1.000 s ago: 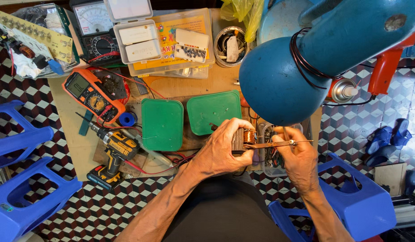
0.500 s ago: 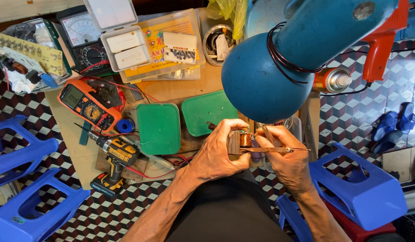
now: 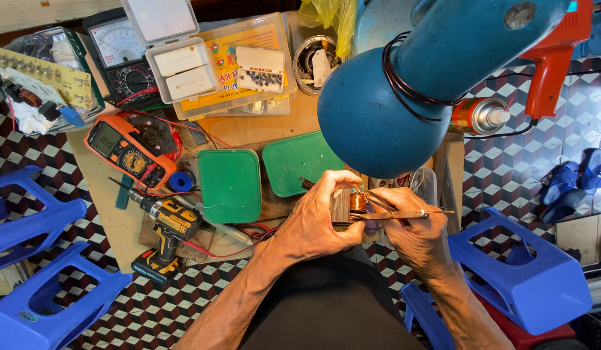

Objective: The person uses a soldering iron and tweezers to work on a small electronic component, likely a transformer, held in their left hand. They repeatedly apply heat and adjust wires on the component throughout the clip.

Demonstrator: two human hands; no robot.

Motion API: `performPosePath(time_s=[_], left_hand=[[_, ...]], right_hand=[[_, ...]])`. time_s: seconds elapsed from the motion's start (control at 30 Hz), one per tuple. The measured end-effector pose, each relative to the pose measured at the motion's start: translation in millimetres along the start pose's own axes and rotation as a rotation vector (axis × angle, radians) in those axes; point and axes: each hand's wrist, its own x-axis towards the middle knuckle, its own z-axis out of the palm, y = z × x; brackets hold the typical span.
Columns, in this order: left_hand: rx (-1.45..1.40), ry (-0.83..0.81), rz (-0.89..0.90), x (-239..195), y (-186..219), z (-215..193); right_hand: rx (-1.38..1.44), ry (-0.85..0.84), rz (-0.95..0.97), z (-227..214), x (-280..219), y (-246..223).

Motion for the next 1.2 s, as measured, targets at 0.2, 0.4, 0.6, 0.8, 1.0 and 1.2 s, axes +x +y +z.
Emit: performPosePath(time_s=[0.2,0.4,0.6,0.8,1.0,1.2], left_hand=[[-0.186,-0.06,-0.165,2,-1,-2],[-0.19,-0.11,-0.253,1,-5,-2],[-0.263,-0.098,-0.186,-1,-15,1],[-0.322,-0.13,-0.235,-2,-22,3],[-0.389,-0.113,-0.149,0,-27,7],[-0.43,-0.176,-0.22,0,-29,4]], right_hand=[[-0.048,-0.021,0.102,-4,2,5],[0.04,-0.037,0.074,-3,4,6],[-0.058,-0.07,0.105,-4,4,9],[-0.125,-0.044,0.105,-2,-1,9],[-0.134,0.012,0.202,3,-4,8],[-0.091,0.017,0.197,1,0,4]])
